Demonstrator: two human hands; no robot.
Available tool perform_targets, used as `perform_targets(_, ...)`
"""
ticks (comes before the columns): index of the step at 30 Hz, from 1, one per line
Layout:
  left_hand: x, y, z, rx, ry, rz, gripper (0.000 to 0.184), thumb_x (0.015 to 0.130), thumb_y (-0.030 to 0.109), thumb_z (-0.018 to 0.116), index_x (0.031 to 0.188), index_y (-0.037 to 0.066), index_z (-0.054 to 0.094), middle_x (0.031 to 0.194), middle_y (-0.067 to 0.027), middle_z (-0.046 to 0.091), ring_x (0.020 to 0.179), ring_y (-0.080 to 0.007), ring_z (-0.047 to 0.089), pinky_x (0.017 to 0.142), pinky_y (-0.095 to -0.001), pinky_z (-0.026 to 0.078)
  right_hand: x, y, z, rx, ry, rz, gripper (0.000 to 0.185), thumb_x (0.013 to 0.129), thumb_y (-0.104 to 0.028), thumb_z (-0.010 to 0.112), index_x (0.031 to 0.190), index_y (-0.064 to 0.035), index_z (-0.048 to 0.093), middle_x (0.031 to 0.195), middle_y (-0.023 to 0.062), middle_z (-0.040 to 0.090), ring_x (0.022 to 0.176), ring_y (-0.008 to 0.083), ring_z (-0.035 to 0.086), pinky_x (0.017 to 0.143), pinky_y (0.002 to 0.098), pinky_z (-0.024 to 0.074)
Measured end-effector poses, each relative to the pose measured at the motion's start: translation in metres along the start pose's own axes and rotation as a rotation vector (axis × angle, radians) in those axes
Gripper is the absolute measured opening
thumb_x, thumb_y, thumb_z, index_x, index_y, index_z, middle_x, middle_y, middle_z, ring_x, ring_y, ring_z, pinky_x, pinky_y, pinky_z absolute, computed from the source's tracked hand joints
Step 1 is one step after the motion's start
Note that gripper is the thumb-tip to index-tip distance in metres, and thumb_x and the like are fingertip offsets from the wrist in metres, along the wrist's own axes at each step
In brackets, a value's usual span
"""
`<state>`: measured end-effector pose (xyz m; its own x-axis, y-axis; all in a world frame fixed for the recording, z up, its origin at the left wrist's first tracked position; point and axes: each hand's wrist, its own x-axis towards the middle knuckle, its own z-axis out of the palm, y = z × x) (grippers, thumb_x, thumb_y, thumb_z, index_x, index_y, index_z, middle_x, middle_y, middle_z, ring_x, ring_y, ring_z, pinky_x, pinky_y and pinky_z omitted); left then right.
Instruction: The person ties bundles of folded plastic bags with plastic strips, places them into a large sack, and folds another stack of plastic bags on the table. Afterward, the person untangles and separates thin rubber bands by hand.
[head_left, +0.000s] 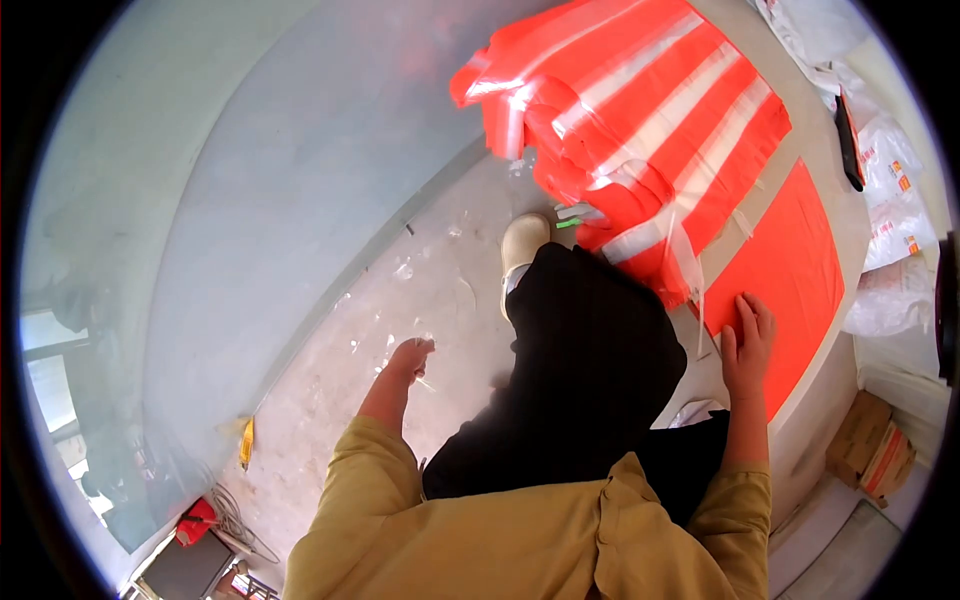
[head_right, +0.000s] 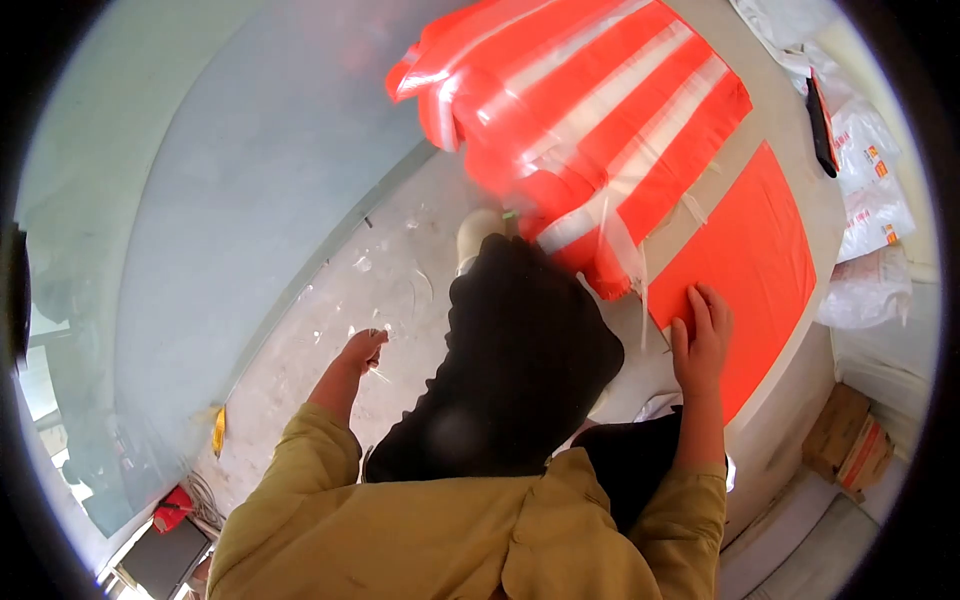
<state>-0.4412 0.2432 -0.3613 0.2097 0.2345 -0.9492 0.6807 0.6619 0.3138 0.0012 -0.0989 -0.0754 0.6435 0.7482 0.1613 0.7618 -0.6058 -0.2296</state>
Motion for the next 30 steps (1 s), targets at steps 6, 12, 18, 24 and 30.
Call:
perform_targets(6, -0.045, 0.029, -0.007, 0.009, 0.099, 0.22, 0.04, 0.095, 0.043, 0.057, 0.073, 0.009, 0.051, 0.061, 0.0011, 0.042, 0.049, -0.0109, 0.037, 0.045, -0.0293, 0.031, -0.001, -0.002, -0.001, 0.022, 0.023, -0.002, 0.042, 0.086, -0.008, 0.061, 0.127, -0.001, 0.058, 0.136, 0.0137, 0.052, 0.126, 0.0328, 0.047, 0.108, 0.0419, 0.037)
perform_targets(12, -0.121, 0.084, -0.019, 0.432, 0.368, 0.569, 0.054, 0.096, 0.049, 0.058, 0.067, 0.003, 0.056, 0.062, -0.003, 0.054, 0.063, -0.0163, 0.047, 0.063, -0.034, 0.042, -0.005, 0.01, -0.002, 0.187, 0.119, 0.014, 0.038, 0.091, -0.014, 0.061, 0.127, -0.0002, 0.058, 0.134, 0.0149, 0.055, 0.125, 0.032, 0.05, 0.105, 0.0409, 0.0409)
perform_targets(18, -0.233, 0.149, -0.013, 0.217, 0.262, 0.907, 0.05, 0.101, 0.034, 0.057, 0.062, 0.009, 0.039, 0.06, 0.0048, 0.036, 0.059, -0.0072, 0.03, 0.053, -0.0278, 0.028, 0.031, -0.093, -0.065, 0.868, 0.109, -0.002, 0.043, 0.098, -0.026, 0.053, 0.131, 0.0015, 0.054, 0.136, 0.015, 0.056, 0.127, 0.0264, 0.051, 0.109, 0.0398, 0.0379)
perform_targets(24, -0.331, 0.193, 0.013, -0.049, -0.162, 1.096, 0.048, 0.102, 0.027, 0.055, 0.064, 0.014, 0.029, 0.06, 0.0061, 0.027, 0.056, -0.0077, 0.021, 0.05, -0.0282, 0.019, 0.071, -0.255, -0.074, 1.068, -0.377, -0.396, 0.094, 0.076, -0.03, 0.079, 0.15, 0.0004, 0.03, 0.152, 0.0171, 0.037, 0.144, 0.0301, 0.032, 0.115, 0.0407, 0.029)
perform_targets(30, -0.377, 0.201, 0.06, -0.327, -0.442, 1.333, 0.046, 0.103, 0.026, 0.053, 0.065, 0.01, 0.033, 0.062, 0.0031, 0.032, 0.059, -0.0094, 0.025, 0.053, -0.0287, 0.023, 0.058, -0.335, -0.012, 1.312, -0.281, -0.392, 0.103, 0.082, -0.034, 0.079, 0.156, -0.0023, 0.013, 0.136, 0.0203, 0.047, 0.128, 0.0319, 0.047, 0.106, 0.0419, 0.0384)
